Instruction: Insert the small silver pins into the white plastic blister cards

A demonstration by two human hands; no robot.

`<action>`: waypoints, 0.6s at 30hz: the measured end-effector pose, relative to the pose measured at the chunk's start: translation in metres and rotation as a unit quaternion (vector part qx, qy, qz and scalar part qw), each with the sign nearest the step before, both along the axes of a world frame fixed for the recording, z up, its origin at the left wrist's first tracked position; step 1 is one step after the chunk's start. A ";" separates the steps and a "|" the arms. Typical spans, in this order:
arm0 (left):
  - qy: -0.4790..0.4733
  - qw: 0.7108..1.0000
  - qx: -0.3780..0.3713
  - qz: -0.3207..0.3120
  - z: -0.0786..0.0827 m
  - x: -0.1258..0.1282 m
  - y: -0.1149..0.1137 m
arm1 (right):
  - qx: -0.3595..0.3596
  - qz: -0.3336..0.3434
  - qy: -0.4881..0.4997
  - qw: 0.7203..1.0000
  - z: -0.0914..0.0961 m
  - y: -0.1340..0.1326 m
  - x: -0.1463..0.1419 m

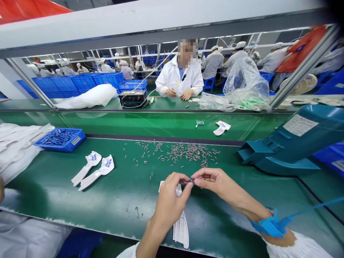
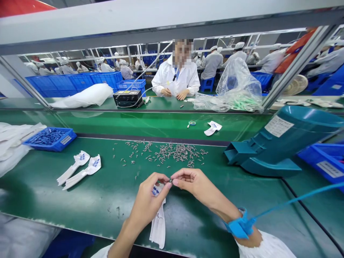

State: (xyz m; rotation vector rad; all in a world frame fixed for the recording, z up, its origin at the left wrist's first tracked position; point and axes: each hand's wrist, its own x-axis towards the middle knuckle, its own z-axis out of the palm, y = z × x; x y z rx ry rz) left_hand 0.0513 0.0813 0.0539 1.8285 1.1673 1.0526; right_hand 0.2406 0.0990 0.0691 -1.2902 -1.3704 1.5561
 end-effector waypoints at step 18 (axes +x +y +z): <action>-0.043 0.998 0.033 0.014 -0.005 0.000 -0.002 | 0.064 -0.019 -0.001 0.998 -0.005 -0.007 -0.013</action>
